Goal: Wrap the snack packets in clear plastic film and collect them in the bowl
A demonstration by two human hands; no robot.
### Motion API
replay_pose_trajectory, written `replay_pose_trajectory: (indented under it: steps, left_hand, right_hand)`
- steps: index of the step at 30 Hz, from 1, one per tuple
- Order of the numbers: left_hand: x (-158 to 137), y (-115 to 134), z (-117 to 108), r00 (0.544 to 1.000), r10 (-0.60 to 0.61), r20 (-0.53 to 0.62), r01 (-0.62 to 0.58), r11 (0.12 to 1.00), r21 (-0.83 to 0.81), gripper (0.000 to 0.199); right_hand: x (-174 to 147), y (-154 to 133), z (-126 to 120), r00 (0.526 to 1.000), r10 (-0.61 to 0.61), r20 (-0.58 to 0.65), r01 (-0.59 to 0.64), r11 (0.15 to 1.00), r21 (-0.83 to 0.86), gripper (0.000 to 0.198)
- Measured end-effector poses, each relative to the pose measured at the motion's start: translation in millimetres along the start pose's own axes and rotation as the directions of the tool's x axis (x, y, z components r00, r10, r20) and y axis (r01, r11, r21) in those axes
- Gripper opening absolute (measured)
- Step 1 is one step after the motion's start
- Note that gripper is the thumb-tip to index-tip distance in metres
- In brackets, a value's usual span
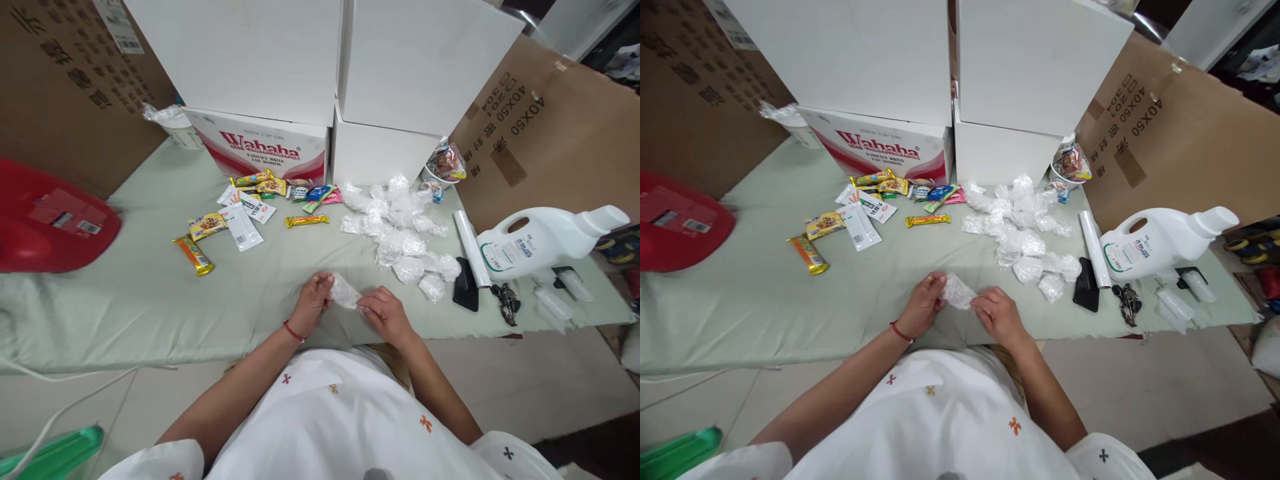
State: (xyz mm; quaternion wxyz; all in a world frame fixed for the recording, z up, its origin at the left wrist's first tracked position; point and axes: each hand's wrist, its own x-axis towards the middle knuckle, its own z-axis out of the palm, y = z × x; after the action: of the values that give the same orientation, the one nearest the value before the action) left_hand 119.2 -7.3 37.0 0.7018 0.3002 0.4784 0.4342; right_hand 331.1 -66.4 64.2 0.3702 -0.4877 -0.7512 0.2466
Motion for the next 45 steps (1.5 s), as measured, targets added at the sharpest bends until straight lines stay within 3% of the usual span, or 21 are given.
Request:
replay_pose_trajectory:
  steps: [3, 5, 7, 10, 12, 16, 18, 19, 21, 24, 26, 28, 31, 33, 35, 37, 39, 42, 45]
  left_hand:
    - [-11.2, 3.9, -3.1, 0.997, -0.065, 0.044, 0.067, 0.997, -0.03, 0.063]
    - [-17.8, 3.1, -5.7, 0.985, -0.131, 0.111, 0.126, 0.991, 0.051, 0.061]
    - [-21.2, -0.8, -6.9, 0.969, -0.17, 0.179, 0.142, 0.977, 0.157, 0.055]
    - [-19.3, -7.7, -7.6, 0.964, -0.128, 0.231, 0.083, 0.977, 0.198, 0.047]
    - [-16.0, -10.2, -9.5, 0.971, -0.081, 0.224, 0.047, 0.987, 0.153, 0.044]
    - [-12.9, -9.7, -17.4, 0.984, -0.035, 0.172, 0.026, 0.998, 0.058, 0.044]
    - [-13.1, -8.9, -20.9, 0.985, -0.037, 0.171, 0.032, 0.999, 0.03, 0.046]
    - [-13.3, -8.8, -22.1, 0.984, -0.04, 0.173, 0.036, 0.999, 0.028, 0.046]
    - [-13.4, -8.7, -23.2, 0.983, -0.042, 0.181, 0.034, 0.998, 0.047, 0.045]
    - [-13.5, -7.8, -21.9, 0.979, -0.012, 0.204, -0.013, 0.993, 0.118, 0.042]
    - [-14.2, -6.1, -19.6, 0.968, 0.007, 0.249, -0.054, 0.982, 0.182, 0.04]
    - [-15.0, -3.6, -17.3, 0.952, 0.004, 0.305, -0.079, 0.969, 0.232, 0.039]
    - [-14.9, 0.2, -18.6, 0.944, -0.001, 0.331, -0.093, 0.959, 0.269, 0.041]
    - [-13.7, 2.5, -25.3, 0.952, 0.014, 0.306, -0.105, 0.953, 0.283, 0.042]
    - [-12.3, 4.3, -36.0, 0.962, 0.03, 0.271, -0.113, 0.949, 0.295, 0.042]
    - [-11.2, 5.8, -47.6, 0.97, 0.032, 0.241, -0.102, 0.954, 0.283, 0.042]
    - [-10.1, 6.9, -56.2, 0.979, 0.027, 0.204, -0.077, 0.968, 0.24, 0.042]
    - [-10.2, 7.0, -59.0, 0.995, 0.045, 0.088, -0.06, 0.982, 0.177, 0.045]
    - [-17.3, 1.1, -51.3, 0.977, 0.205, -0.054, -0.182, 0.942, 0.281, 0.052]
  right_hand:
    - [1.4, 1.0, 17.6, 0.976, 0.174, -0.129, -0.16, 0.981, 0.113, 0.019]
    - [-0.3, -0.8, 26.2, 0.952, 0.259, -0.161, -0.228, 0.955, 0.189, 0.018]
    - [-2.6, -4.2, 32.4, 0.955, 0.272, -0.119, -0.234, 0.936, 0.264, 0.018]
    - [-5.5, -7.2, 37.2, 0.952, 0.303, -0.05, -0.264, 0.892, 0.368, 0.021]
    - [-6.7, -4.4, 36.4, 0.901, 0.425, -0.091, -0.335, 0.813, 0.476, 0.024]
    - [-10.7, 11.9, 25.8, 0.704, 0.688, -0.177, -0.383, 0.577, 0.721, 0.032]
    - [-15.7, 19.5, 18.9, 0.669, 0.723, -0.17, -0.412, 0.551, 0.725, 0.034]
    - [-18.8, 21.7, 15.7, 0.668, 0.72, -0.189, -0.442, 0.588, 0.678, 0.034]
    - [-24.9, 21.3, 9.8, 0.694, 0.65, -0.309, -0.485, 0.739, 0.467, 0.03]
    - [-26.0, 12.1, 3.6, 0.805, 0.357, -0.474, -0.397, 0.918, 0.016, 0.03]
    - [-17.4, 5.8, 2.0, 0.898, 0.176, -0.403, -0.261, 0.951, -0.167, 0.038]
    - [-2.9, 4.1, 1.4, 0.971, 0.074, -0.226, -0.13, 0.96, -0.247, 0.042]
    - [17.8, 10.6, -3.2, 1.0, 0.026, -0.007, -0.027, 0.976, -0.217, 0.035]
    - [24.0, 16.7, -10.8, 0.996, 0.076, -0.048, -0.081, 0.991, -0.105, 0.028]
    - [23.2, 21.1, -20.7, 0.958, 0.23, -0.169, -0.223, 0.973, 0.06, 0.021]
    - [17.8, 23.1, -29.7, 0.875, 0.431, -0.22, -0.371, 0.89, 0.264, 0.019]
    - [11.0, 22.7, -35.0, 0.786, 0.594, -0.173, -0.465, 0.751, 0.469, 0.024]
    - [2.4, 19.1, -34.2, 0.673, 0.738, -0.047, -0.517, 0.516, 0.683, 0.032]
    - [-1.7, 14.2, -27.1, 0.581, 0.813, 0.019, -0.487, 0.329, 0.809, 0.036]
